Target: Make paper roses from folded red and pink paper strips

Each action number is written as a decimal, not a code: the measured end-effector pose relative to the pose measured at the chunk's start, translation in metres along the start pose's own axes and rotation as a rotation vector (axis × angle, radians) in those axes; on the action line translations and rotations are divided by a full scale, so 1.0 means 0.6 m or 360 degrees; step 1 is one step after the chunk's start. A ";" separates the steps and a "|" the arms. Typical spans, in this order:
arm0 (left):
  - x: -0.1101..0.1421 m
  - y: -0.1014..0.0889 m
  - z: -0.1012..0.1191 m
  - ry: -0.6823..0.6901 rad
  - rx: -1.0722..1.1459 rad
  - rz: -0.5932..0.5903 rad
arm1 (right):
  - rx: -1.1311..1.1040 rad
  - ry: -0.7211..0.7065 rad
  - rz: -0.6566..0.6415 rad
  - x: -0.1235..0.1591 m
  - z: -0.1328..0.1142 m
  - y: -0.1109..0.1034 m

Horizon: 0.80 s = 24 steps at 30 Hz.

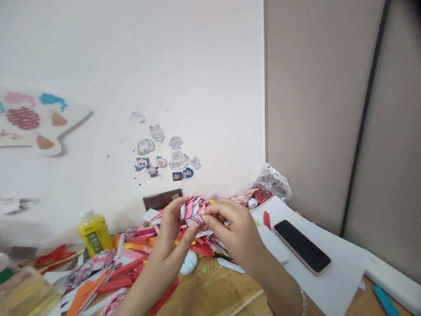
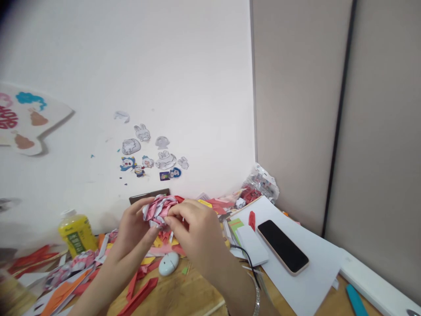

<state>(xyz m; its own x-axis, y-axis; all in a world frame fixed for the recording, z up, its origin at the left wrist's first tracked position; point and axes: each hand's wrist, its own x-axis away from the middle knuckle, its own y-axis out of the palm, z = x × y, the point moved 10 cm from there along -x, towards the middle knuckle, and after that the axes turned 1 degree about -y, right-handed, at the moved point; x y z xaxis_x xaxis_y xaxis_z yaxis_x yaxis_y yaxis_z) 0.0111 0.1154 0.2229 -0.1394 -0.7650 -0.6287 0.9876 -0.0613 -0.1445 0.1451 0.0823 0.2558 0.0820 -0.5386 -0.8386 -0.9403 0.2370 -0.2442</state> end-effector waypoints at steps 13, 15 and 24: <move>0.003 0.000 0.002 0.0006 -0.0017 0.0012 | -0.0060 0.0064 0.0004 0.000 0.003 -0.004; 0.003 0.001 0.004 0.0009 -0.0027 0.0005 | -0.0070 0.0127 -0.0030 0.000 0.008 -0.002; 0.004 0.002 0.006 -0.0023 -0.0062 0.0009 | -0.0071 0.0235 -0.0079 0.000 0.019 -0.002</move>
<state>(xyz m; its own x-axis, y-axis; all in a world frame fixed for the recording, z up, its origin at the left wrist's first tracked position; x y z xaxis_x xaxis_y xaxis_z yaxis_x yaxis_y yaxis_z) 0.0119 0.1111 0.2241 -0.1325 -0.7744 -0.6186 0.9848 -0.0322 -0.1705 0.1500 0.0909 0.2505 0.0825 -0.6625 -0.7445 -0.9504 0.1725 -0.2588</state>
